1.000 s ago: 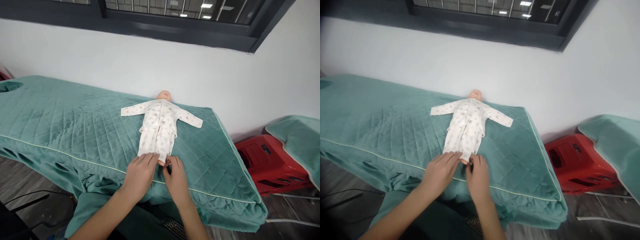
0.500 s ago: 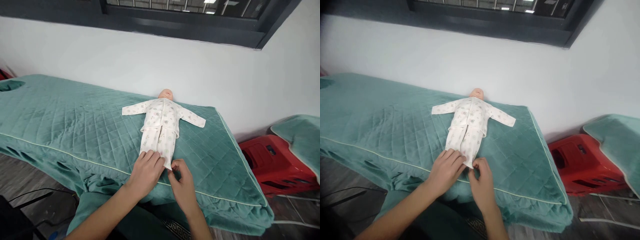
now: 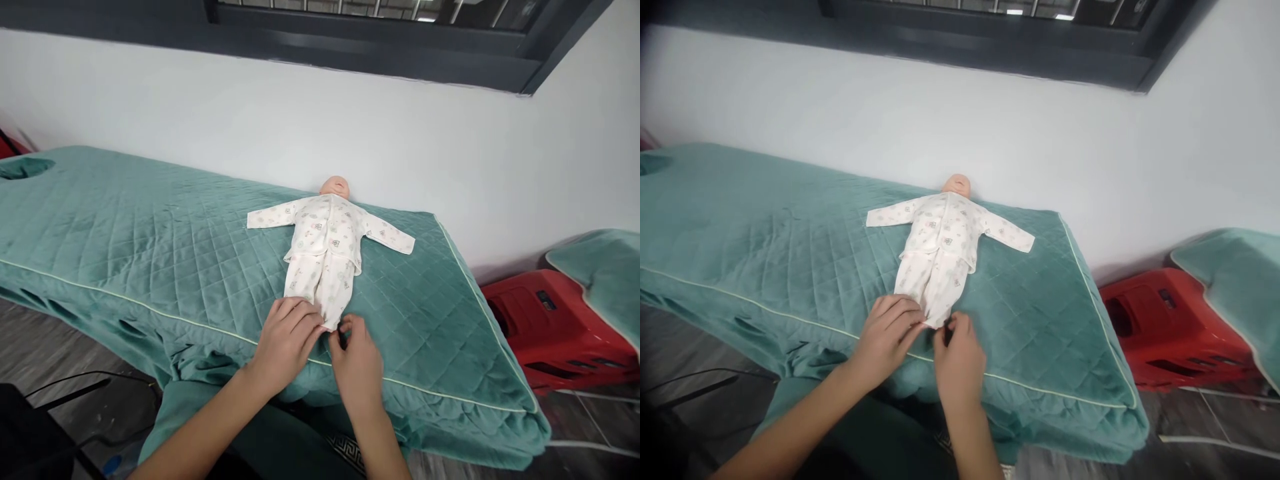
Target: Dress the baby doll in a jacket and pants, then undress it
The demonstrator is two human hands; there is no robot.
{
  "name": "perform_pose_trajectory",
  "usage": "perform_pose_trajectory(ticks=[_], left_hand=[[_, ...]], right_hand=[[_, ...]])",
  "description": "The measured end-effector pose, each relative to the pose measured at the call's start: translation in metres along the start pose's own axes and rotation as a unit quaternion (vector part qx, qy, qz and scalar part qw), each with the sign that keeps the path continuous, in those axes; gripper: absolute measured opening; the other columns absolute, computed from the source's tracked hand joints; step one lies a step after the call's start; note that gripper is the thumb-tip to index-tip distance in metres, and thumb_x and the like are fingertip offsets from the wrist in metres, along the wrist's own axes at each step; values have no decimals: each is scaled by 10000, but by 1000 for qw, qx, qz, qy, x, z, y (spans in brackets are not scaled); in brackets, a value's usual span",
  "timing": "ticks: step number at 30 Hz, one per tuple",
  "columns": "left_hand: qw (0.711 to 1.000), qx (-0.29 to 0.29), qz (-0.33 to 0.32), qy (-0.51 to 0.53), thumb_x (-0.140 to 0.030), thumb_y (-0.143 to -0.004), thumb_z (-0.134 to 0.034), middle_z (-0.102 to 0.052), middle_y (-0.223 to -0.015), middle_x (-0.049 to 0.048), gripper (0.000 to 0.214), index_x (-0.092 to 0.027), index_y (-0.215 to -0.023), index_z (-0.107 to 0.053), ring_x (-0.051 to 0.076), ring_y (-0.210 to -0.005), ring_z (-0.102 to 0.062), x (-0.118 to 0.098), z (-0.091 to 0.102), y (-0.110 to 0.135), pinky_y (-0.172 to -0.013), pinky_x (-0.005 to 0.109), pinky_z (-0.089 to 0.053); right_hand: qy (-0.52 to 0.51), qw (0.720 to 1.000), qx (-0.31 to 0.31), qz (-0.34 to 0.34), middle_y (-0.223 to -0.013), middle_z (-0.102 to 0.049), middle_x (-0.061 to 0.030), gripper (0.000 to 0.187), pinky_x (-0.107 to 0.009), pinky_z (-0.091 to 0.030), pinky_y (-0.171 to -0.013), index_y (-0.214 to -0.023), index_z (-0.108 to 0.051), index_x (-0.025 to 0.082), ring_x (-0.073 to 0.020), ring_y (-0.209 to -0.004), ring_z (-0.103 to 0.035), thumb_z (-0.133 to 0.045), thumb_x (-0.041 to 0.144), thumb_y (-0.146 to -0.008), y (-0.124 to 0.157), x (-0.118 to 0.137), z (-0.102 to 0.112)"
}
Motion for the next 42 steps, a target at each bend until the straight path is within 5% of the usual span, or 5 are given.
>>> perform_pose_trajectory(ticks=[8, 26, 30, 35, 42], left_hand=[[995, -26, 86, -30, -166, -964, -543, -649, -1171, 101, 204, -199, -1158, -598, 266, -1141, -549, 4, -10, 14, -972, 453, -472], [999, -32, 39, -16, -90, -950, -542, -593, -1316, 127, 259, -193, -1184, -584, 280, -1278, -510, 8, 8, 23, -1035, 478, -474], [996, -22, 84, -9, -94, -978, -503, -619, -1230, 107, 337, -202, -1294, -548, 217, -1138, -588, 21, 12, 43, -971, 390, -507], [992, -9, 122, -7, -160, -992, -529, -634, -1152, 78, 274, -222, -1255, -581, 192, -1058, -618, 31, 5, 56, -919, 331, -530], [988, -16, 151, 29, -187, -1007, -497, -648, -1097, 71, 183, -209, -1136, -624, 197, -1028, -618, 39, -2, 40, -907, 352, -527]], right_hand=[[-51, 999, 11, 14, -843, -710, -31, 198, -283, -364, -521, -1112, -567, 192, -174, -571, -605, -518, 255, -930, 7, 2, -4], [-157, 987, 43, -18, -829, -664, -14, 283, -266, -473, -542, -1212, -535, 181, -151, -594, -613, -522, 301, -956, 26, -13, -1], [-179, 984, 2, -9, -881, -664, -30, 229, -297, -552, -635, -1173, -558, 206, -170, -702, -655, -543, 308, -969, 32, -20, 9], [-59, 985, -66, 145, -1285, -608, -123, 232, -473, -540, -935, -1188, -579, 248, -294, -1220, -561, -571, 228, -957, 20, 8, 25], [54, 969, 39, 239, -1559, -459, -106, 233, -641, -358, -1139, -1069, -622, 185, -359, -1481, -301, -485, 58, -930, -12, 51, 9]])
Point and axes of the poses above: each hand's wrist, its own y-axis away from the middle knuckle, its own z-axis out of the back of the hand, x = y × z, the point moved 2 cm from there along -y, towards the middle knuckle
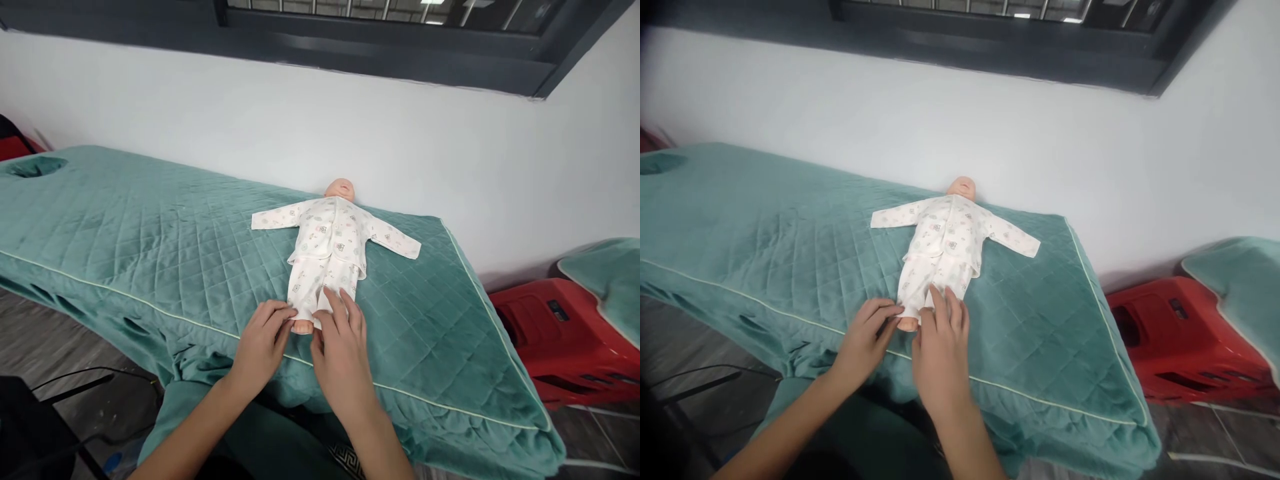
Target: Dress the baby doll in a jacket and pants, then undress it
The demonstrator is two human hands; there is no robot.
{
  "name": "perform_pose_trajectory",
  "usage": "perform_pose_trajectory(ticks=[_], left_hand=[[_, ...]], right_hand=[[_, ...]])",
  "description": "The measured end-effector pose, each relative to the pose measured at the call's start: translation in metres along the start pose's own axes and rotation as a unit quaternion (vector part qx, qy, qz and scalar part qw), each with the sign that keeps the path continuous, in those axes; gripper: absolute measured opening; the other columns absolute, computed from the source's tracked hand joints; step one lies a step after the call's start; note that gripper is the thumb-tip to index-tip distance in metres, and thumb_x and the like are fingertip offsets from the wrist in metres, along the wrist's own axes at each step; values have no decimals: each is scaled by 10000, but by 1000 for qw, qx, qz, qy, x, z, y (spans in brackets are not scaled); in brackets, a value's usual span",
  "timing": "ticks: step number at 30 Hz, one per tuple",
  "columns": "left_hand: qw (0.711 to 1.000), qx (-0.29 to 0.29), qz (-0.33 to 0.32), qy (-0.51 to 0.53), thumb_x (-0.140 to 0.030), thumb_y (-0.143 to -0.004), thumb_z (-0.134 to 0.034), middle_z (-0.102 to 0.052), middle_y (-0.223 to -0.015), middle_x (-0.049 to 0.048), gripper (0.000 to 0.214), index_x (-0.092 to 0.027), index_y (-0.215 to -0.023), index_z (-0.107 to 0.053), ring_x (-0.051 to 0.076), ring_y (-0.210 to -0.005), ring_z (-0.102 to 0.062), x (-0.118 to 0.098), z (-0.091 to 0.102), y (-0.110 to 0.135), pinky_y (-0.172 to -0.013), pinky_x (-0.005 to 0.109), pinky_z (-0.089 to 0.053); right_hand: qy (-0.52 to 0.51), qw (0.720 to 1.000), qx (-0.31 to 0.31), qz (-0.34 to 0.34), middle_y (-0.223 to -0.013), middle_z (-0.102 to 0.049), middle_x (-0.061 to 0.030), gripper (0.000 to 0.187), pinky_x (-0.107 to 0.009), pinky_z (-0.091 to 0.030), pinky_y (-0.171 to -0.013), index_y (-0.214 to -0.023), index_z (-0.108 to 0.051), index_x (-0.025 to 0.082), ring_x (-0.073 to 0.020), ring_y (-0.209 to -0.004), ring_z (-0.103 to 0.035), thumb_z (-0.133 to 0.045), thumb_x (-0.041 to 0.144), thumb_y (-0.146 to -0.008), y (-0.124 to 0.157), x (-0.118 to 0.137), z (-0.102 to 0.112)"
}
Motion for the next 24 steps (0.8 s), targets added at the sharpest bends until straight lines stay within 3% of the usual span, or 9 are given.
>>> perform_pose_trajectory(ticks=[5, 10, 14, 18, 20, 22, 24], left_hand=[[999, -12, 9, 50, -185, -1007, -491, -658, -1076, 60, 149, -217, -1084, -614, 189, -1031, -619, -8, 6, -4, -916, 340, -518], [998, -39, -6, 46, -166, -997, -491, -646, -1057, 56, 170, -217, -1107, -610, 176, -1021, -624, -15, 13, 1, -895, 308, -518], [998, -14, -4, 53, -183, -986, -523, -670, -1039, 51, 149, -224, -1068, -640, 173, -999, -643, -4, 19, 13, -884, 296, -526], [998, -24, 50, 37, -275, -958, -588, -724, -960, 29, 118, -235, -989, -694, 170, -899, -687, 41, 41, 42, -834, 284, -536], [983, -71, 166, 19, -398, -924, -627, -740, -888, 28, 196, -219, -903, -704, 192, -843, -697, 79, 61, 63, -802, 299, -545], [943, -110, 313, -14, -505, -888, -637, -711, -745, 14, 316, -204, -803, -682, 197, -722, -673, 120, 86, 88, -714, 300, -540], [902, -154, 398, -59, -536, -907, -569, -685, -713, 21, 376, -192, -777, -648, 205, -697, -659, 157, 115, 116, -693, 311, -532]], right_hand=[[-1, 1000, 11, -10, -1546, -493, -76, 187, -662, -290, -1183, -1007, -656, 191, -352, -1483, -314, -490, 115, -967, -8, -2, -6], [-31, 999, -20, 10, -1454, -582, -51, 156, -647, -330, -1171, -926, -652, 215, -332, -1446, -379, -530, 123, -955, -5, 0, -1], [-28, 998, -44, 30, -1406, -605, -82, 176, -615, -398, -1139, -941, -648, 209, -320, -1424, -415, -523, 84, -943, 5, -2, 5], [-46, 991, -113, 56, -1389, -594, -135, 243, -506, -519, -1036, -1132, -655, 188, -300, -1363, -483, -545, 75, -947, 26, -4, 8], [-69, 980, -168, 80, -1331, -619, -152, 309, -457, -555, -979, -1204, -646, 172, -290, -1296, -546, -557, 54, -933, 40, -1, 5], [-103, 970, -194, 104, -1262, -654, -149, 332, -426, -574, -949, -1189, -664, 169, -279, -1227, -606, -555, 21, -912, 54, 4, -7], [-145, 963, -189, 122, -1176, -695, -131, 344, -387, -588, -928, -1140, -684, 173, -252, -1140, -664, -546, -16, -888, 67, 12, -25]])
Point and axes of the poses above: each hand's wrist, its own y-axis away from the middle knuckle, its own z-axis out of the back of the hand, x = y × z, the point moved 2 cm from there along -y, towards the middle knuckle
